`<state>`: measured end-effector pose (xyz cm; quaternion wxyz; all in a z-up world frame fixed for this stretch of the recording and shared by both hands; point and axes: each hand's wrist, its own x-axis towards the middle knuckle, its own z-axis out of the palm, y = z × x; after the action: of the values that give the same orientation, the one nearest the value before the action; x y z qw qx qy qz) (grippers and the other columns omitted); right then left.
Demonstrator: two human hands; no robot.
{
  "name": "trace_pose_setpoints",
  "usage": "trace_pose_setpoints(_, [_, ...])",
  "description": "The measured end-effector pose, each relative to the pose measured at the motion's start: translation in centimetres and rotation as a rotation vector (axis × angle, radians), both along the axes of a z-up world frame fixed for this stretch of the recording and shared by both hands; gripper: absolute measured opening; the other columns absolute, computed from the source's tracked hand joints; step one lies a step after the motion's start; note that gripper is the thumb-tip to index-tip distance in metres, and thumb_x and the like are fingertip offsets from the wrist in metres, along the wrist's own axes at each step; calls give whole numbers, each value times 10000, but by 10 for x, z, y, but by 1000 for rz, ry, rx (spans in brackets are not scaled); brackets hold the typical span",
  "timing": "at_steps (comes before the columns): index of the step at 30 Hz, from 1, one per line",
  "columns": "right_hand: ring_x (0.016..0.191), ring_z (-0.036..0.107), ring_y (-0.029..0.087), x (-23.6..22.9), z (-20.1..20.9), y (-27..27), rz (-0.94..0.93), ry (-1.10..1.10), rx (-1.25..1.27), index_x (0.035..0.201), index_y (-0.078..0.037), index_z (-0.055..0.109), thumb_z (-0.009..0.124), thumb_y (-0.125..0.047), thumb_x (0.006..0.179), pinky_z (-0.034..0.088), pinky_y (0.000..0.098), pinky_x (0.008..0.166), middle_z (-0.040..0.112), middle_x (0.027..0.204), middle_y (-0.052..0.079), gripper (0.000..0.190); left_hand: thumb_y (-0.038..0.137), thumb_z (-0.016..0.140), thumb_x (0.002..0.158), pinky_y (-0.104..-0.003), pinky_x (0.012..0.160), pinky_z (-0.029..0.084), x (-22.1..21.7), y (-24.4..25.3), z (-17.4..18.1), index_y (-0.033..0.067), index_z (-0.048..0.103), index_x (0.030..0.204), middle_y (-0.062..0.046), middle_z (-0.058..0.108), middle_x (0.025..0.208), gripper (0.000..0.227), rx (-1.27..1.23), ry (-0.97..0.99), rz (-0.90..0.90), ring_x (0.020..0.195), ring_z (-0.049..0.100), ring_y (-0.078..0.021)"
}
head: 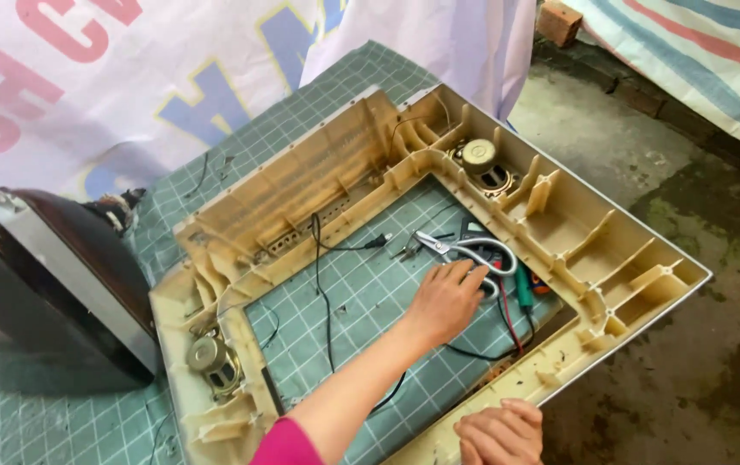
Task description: Disassembling an old CRT television to remove internal components like the circuit board and wiring using hand tools.
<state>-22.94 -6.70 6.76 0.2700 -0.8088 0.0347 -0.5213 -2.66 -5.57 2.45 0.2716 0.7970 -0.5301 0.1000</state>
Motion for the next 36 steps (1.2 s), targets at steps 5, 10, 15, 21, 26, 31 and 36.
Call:
trace_pose_setpoints(5, [567, 636, 26, -8, -26, -6, -31, 45, -21, 623, -293, 650, 432, -388, 1003, 408, 256, 846, 680, 607, -160, 448, -55, 628, 820, -597, 1033, 375, 24, -33, -14, 127, 509, 1435, -148, 524, 1436, 652, 357, 91, -55, 1371, 451, -390])
trace_pose_setpoints(10, [658, 677, 17, -17, -42, -12, 26, 157, -34, 712, -328, 714, 475, -400, 996, 412, 274, 910, 725, 690, -179, 378, 53, 639, 905, -569, 1082, 376, 29, -43, -32, 170, 568, 1397, -96, 617, 1336, 511, 420, -70, -85, 1356, 500, -340])
trace_pose_setpoints(15, [661, 663, -6, -15, -51, -19, 48, 79, -134, 734, -343, 700, 451, -415, 1010, 400, 255, 882, 714, 707, -195, 379, 67, 658, 984, -488, 986, 487, 26, -26, -16, 138, 667, 1037, -66, 599, 934, 89, 53, -499, -101, 822, 561, -262])
trace_pose_setpoints(21, [633, 636, -18, -10, -83, -32, 64, -31, -325, 797, -378, 666, 404, -398, 1030, 385, 252, 858, 707, 728, -226, 351, 40, 618, 924, -446, 1114, 442, 9, 41, 60, 107, 513, 1150, -54, 572, 1118, 257, 104, -401, -62, 1072, 619, -240])
trace_pose_setpoints(26, [605, 645, -3, -11, -65, -28, 81, -20, -241, 695, -340, 667, 423, -380, 1011, 375, 247, 836, 698, 671, -198, 401, 132, 512, 1070, -510, 1165, 417, -9, 144, 132, 37, 568, 1186, -190, 628, 1305, 160, 9, -340, -14, 1283, 600, -347])
trace_pose_setpoints(31, [669, 661, 12, -20, -122, -49, 145, -14, -375, 781, -326, 692, 450, -325, 972, 377, 258, 795, 722, 743, -196, 309, 189, 522, 1074, -516, 1151, 430, -40, 296, 177, 14, 608, 1225, -228, 590, 1366, 246, 130, -373, 295, 1285, 595, -392])
trace_pose_setpoints(36, [865, 649, 37, -51, -188, -75, 65, 432, -389, 1040, -367, 733, 488, -325, 948, 381, 438, 1053, 744, 1003, -215, 265, 84, 465, 1034, -492, 1112, 447, -79, 442, 153, 91, 639, 1222, -119, 654, 1315, 256, 489, -593, 673, 1292, 605, -294])
